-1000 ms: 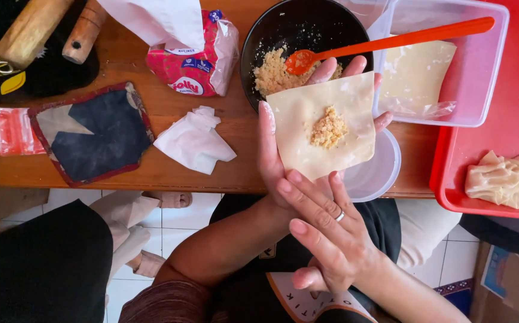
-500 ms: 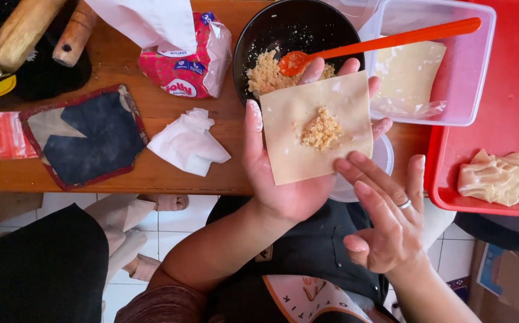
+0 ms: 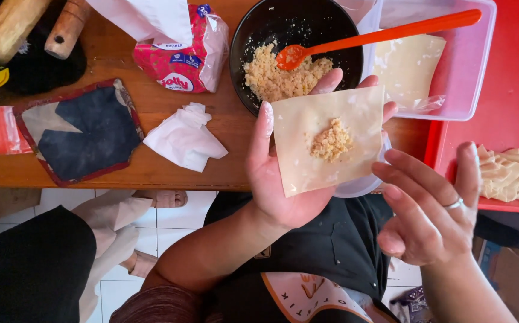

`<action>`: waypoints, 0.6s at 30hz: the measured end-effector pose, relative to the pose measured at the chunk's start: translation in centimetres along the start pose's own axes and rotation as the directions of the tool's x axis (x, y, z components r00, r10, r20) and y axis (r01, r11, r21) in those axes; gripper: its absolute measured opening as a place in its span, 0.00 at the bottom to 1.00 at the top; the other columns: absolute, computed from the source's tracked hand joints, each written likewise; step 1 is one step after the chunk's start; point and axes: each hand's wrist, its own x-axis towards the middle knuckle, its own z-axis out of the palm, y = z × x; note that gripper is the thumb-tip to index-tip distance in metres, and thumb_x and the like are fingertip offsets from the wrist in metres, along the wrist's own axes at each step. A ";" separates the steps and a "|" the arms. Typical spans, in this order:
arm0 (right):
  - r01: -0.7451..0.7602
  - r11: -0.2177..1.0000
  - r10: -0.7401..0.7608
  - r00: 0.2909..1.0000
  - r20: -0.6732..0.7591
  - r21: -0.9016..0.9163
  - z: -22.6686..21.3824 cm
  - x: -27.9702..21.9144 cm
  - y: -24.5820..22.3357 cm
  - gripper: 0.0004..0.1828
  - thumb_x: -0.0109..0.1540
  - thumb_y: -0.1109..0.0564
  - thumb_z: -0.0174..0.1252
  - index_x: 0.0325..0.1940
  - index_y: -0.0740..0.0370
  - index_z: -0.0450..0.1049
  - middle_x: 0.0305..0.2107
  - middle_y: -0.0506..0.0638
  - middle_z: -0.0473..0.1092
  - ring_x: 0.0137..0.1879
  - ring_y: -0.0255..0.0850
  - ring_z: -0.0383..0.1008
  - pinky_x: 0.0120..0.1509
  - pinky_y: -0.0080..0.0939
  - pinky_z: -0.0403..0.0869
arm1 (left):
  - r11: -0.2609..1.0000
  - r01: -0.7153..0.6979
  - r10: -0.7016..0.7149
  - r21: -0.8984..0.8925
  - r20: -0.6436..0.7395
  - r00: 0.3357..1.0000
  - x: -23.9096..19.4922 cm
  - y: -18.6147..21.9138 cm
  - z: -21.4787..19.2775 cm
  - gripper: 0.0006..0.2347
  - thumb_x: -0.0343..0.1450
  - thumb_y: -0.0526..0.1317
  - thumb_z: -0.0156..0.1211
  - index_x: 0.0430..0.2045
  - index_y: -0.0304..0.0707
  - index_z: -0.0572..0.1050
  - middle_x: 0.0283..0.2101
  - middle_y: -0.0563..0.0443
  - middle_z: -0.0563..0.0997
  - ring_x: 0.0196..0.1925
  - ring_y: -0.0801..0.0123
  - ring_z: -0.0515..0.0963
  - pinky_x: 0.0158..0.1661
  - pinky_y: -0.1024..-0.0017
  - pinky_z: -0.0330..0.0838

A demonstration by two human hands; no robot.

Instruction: The person places a small amount of filling onto a square wonton wrapper using an orange spoon, then folds and pleats the wrapper to enclose the filling. The finished wonton is placed on a red tray. The process is repeated with additional wrappers.

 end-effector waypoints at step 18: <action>0.027 0.995 -0.030 0.999 0.031 0.094 0.0 1.1 1.0 0.31 0.71 0.39 0.28 0.58 0.68 0.61 0.39 0.69 0.79 0.53 0.68 0.80 0.78 0.76 0.46 | 0.997 0.057 -0.051 -0.044 0.119 0.992 0.8 0.3 -2.5 0.31 0.72 0.63 0.38 0.67 0.45 0.58 0.74 0.33 0.55 0.75 0.32 0.52 0.63 0.43 0.55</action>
